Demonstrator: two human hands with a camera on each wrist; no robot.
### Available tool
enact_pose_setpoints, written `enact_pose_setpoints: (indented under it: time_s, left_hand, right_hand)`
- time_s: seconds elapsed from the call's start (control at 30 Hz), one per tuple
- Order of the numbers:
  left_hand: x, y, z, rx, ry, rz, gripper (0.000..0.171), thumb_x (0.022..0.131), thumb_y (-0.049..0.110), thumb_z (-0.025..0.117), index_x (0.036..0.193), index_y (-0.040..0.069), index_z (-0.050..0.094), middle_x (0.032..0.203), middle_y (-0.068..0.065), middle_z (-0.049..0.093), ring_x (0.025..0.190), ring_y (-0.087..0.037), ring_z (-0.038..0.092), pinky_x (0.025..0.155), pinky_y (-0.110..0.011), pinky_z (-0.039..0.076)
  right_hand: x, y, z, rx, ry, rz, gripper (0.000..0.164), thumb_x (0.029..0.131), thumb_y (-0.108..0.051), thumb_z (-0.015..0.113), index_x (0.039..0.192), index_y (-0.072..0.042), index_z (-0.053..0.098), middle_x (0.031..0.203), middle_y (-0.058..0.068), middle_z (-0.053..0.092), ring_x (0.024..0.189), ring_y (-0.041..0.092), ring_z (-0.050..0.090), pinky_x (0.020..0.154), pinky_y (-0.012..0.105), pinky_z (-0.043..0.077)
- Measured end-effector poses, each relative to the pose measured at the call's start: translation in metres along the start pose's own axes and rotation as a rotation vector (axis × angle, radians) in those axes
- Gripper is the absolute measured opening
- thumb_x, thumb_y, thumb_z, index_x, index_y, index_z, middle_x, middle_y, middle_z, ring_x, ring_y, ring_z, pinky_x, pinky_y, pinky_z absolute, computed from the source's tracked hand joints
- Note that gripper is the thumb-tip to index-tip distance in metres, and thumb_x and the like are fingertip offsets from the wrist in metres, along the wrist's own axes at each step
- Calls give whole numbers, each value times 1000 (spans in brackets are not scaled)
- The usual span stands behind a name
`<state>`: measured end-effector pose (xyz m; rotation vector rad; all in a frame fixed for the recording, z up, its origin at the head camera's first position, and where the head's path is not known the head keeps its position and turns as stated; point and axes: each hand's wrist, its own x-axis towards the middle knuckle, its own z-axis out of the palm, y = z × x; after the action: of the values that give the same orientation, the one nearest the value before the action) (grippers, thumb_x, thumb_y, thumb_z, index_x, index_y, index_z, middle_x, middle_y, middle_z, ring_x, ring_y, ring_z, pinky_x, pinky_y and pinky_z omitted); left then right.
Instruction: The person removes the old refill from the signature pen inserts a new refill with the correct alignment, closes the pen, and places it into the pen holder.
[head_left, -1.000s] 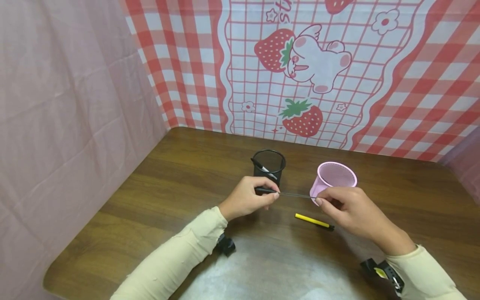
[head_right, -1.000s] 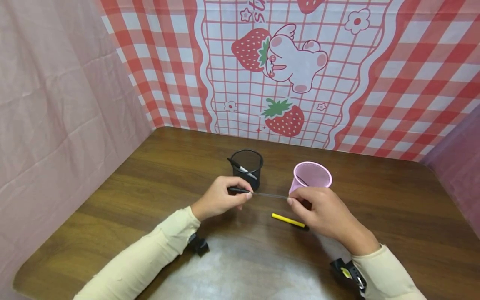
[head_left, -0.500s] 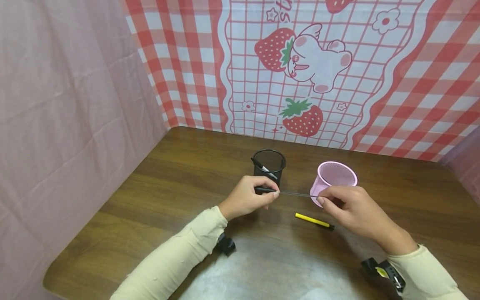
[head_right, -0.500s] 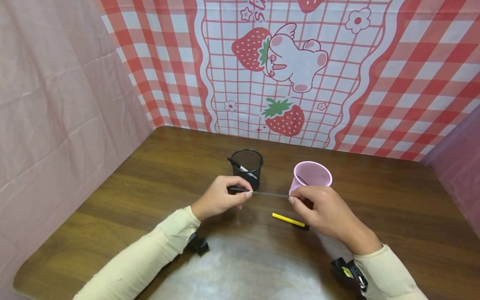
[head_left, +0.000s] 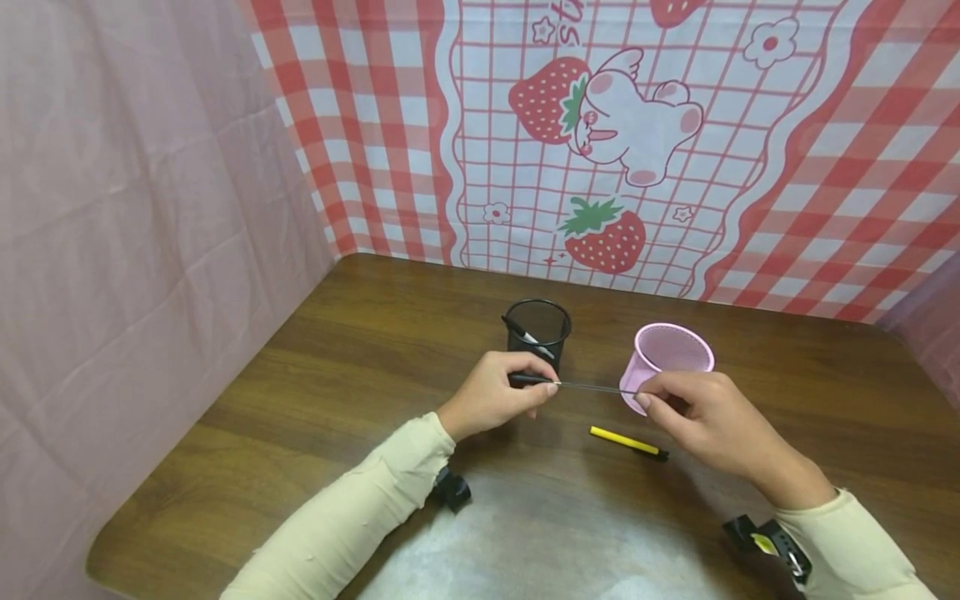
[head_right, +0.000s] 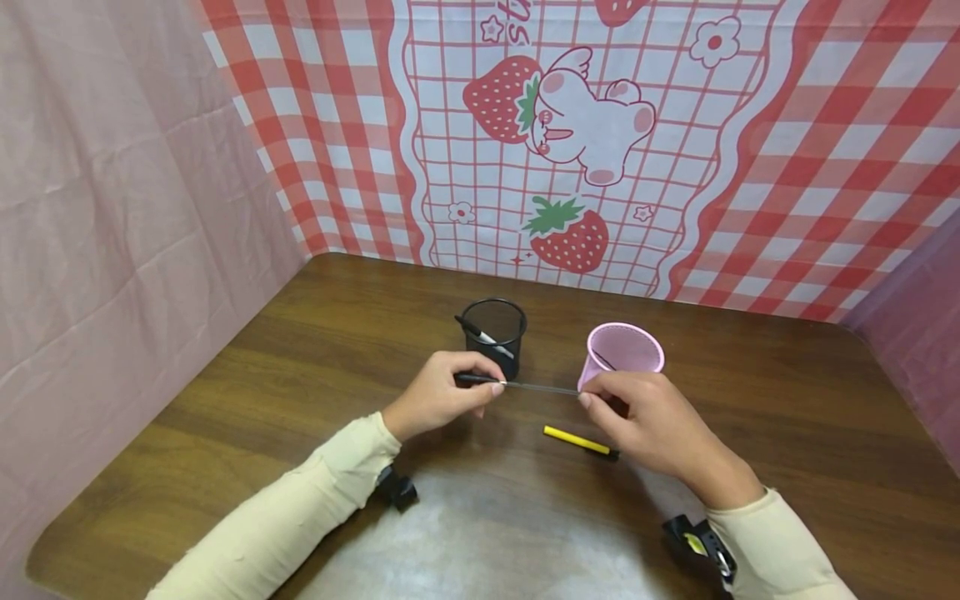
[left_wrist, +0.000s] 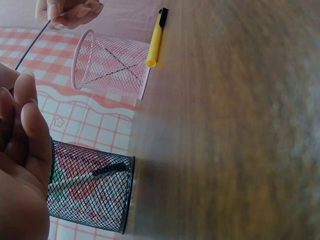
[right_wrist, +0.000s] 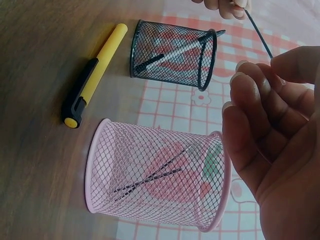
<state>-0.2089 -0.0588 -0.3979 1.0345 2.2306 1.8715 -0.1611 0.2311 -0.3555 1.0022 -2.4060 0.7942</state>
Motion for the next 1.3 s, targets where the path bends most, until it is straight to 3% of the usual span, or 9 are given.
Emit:
enact_pose_setpoints:
  time_s: [0.3,0.47,0.6,0.77,1.03,1.3]
  left_hand:
    - [1,0,0,-1,-6,14,16,92,11,73,102,-2,72,72,-4,66,57,-20,64,53,-32,56]
    - [1,2,0,1,5,-7,13,92,7,72,102,-1,73,74,-12,67,58,-17,63,54,-30,55]
    - [0,14,-1,-5,6,-13,12,92,1,70,101,-5,72,77,-21,66,57,-18,62,55,-29,55]
    - [-4,30,-2,-7,10,-5,8,91,1,70,98,-3,72,74,-14,66,57,-19,62,54,-28,55]
    - [-6,30,-2,0,15,-7,7,91,2,70,97,-1,72,75,-15,66,57,-17,62,55,-28,55]
    - [-4,26,-3,-1,0,-9,11,92,0,69,101,-6,71,81,-23,67,58,-19,63,56,-35,57]
  right_hand:
    - [0,-1,-2,17,1,7,34,80,3,77,82,-29,67,70,-20,55,59,0,49,53,14,39]
    - [-1,-1,-2,22,-2,14,34,80,3,77,82,-30,66,71,-20,55,60,1,49,54,15,39]
    - [-3,-1,0,27,-4,24,34,80,2,78,83,-30,67,71,-20,56,60,1,49,53,15,40]
    - [-8,0,3,45,-11,32,35,81,3,78,85,-29,67,71,-19,56,59,0,48,51,14,40]
    - [-11,2,8,66,-7,7,35,80,4,78,86,-28,67,73,-19,57,60,0,49,53,13,40]
    - [-11,1,10,77,-25,15,35,81,4,77,86,-29,66,72,-20,55,61,0,50,53,13,41]
